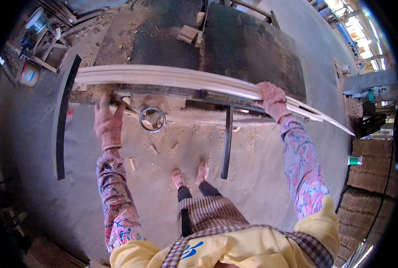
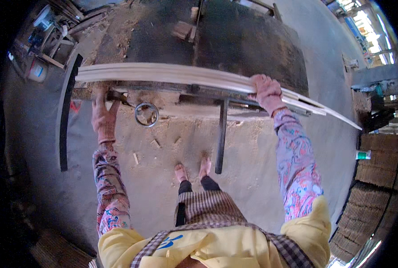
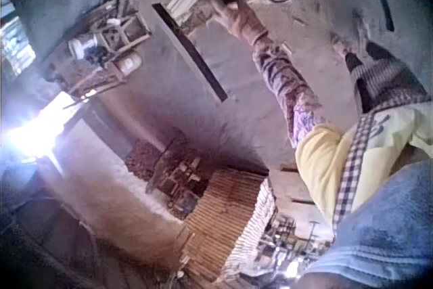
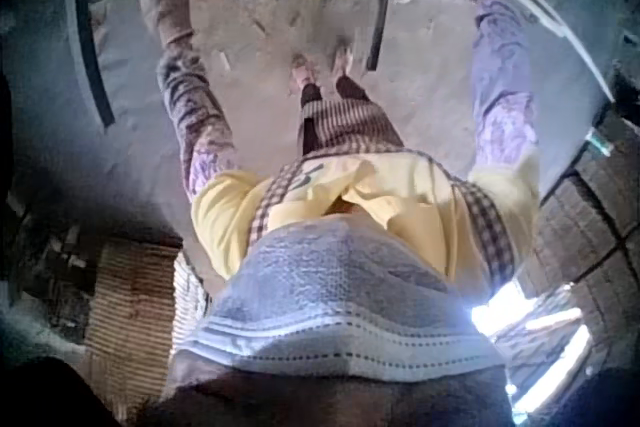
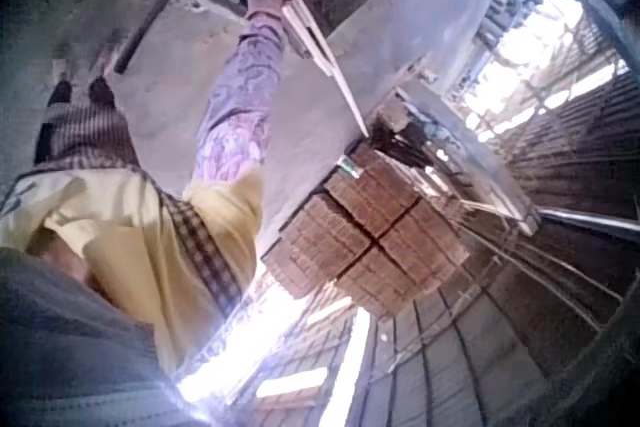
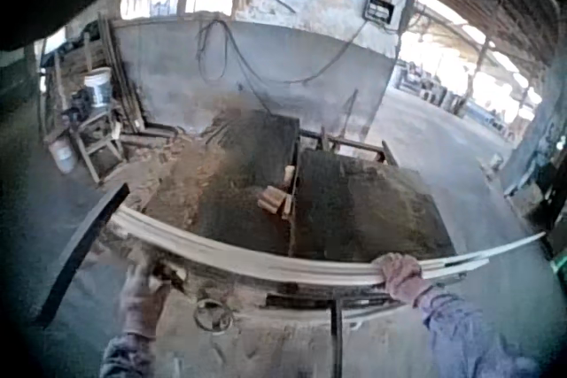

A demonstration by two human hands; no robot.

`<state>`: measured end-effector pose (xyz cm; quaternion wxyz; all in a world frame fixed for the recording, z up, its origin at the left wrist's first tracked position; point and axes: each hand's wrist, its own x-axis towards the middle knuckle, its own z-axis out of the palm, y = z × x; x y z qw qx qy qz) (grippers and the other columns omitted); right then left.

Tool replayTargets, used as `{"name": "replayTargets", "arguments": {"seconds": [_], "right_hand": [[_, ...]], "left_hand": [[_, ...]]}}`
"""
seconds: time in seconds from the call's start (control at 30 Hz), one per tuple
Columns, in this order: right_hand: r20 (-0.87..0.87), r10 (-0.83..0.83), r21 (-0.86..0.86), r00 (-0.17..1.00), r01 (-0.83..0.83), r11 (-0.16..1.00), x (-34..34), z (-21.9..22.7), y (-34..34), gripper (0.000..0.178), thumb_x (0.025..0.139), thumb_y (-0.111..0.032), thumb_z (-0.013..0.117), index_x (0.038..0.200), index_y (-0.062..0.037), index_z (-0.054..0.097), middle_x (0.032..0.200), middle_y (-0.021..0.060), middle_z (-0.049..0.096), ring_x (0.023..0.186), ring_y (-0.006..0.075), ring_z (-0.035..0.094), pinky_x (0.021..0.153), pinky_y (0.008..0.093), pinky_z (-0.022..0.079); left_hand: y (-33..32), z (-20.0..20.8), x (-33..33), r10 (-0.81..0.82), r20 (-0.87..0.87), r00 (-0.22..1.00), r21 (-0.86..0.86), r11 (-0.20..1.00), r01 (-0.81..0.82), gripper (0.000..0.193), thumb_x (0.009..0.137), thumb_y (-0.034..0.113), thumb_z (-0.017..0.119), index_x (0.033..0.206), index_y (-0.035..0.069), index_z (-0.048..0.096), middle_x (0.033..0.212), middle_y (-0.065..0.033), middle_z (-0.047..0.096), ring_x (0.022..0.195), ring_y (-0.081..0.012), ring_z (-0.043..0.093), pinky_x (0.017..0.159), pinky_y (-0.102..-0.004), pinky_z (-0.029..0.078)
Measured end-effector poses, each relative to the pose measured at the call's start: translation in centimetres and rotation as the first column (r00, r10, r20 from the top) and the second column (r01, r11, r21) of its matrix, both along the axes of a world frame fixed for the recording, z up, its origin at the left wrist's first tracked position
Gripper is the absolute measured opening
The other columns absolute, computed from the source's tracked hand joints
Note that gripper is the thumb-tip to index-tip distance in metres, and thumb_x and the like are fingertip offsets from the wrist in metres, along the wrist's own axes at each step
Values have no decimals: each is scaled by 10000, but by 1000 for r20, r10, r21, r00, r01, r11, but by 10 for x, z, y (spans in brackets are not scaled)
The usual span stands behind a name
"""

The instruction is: The person carries two long wooden planks to a workbench and places them down. They then pick up and stack several smaller wooden planks on the bench, arranging them into a neat pile. Finally, the person picks up the stack of planks and walks away from the bench.

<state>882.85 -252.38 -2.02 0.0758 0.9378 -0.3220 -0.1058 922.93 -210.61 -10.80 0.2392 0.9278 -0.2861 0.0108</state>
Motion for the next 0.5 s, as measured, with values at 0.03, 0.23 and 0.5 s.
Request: {"name": "replayTargets", "arguments": {"seconds": [0.03,0.23,0.5], "right_hand": [[-9,-29,11,1000,29,1000,-3,1,2,702,685,-492,844,1246,-158,585,1185,102,614,1155,287,587,961,407,469],[23,77,-4,997,-77,997,26,18,0,686,706,-495,833,1243,-152,580,1165,90,640,1116,284,622,906,412,500],[2,57,67,998,-57,996,17,18,-3,737,721,-503,824,1315,-185,527,1185,93,625,1133,276,614,917,414,496]], "left_hand": [[-40,87,-41,-98,59,993,-47,994,101,814,745,335,809,1457,161,454,1483,-117,464,1376,-334,432,1120,-465,371],[-118,126,-12,-505,465,727,444,844,302,861,650,335,871,1390,160,468,1289,-95,605,1225,-311,572,1089,-445,389],[-137,127,17,-534,126,836,683,658,317,726,638,350,876,1287,209,582,1248,-68,607,1195,-299,574,1032,-447,443]]}}
